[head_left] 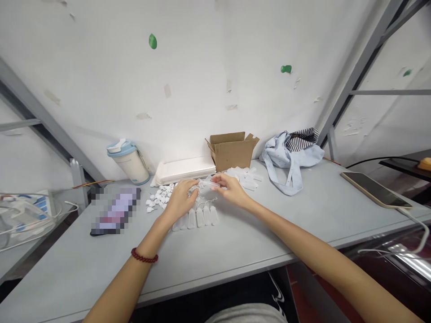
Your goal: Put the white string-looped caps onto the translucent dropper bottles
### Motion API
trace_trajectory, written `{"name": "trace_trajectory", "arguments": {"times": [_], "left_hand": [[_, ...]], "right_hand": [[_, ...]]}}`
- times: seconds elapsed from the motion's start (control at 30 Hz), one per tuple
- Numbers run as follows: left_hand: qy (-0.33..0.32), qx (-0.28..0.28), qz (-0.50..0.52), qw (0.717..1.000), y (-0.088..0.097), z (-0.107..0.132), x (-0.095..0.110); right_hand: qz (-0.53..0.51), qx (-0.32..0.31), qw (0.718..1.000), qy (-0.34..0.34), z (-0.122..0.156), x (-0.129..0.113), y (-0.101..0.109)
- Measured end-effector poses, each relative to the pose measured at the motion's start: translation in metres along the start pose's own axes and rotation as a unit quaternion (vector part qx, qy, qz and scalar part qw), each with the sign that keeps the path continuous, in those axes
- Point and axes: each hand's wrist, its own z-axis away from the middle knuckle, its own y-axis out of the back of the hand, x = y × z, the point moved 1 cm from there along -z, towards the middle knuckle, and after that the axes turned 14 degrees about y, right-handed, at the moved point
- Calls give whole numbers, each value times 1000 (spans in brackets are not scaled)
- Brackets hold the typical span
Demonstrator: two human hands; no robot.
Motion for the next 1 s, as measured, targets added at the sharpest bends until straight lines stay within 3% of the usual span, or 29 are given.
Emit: {"name": "trace_trajectory", "arguments": {"times": [0.17,0.53,1.0], "left_hand": [[9,-8,13,1000,1,2,4],[-18,41,-4,999,-2,3,5],[-1,73,-43,996,-4,2,1]], "right_hand": [[-30,3,999,-39,2,1,-3],[-107,-12,993,-49,3,-3,-4],[-97,-24,994,-41,4,-10,-3]]}}
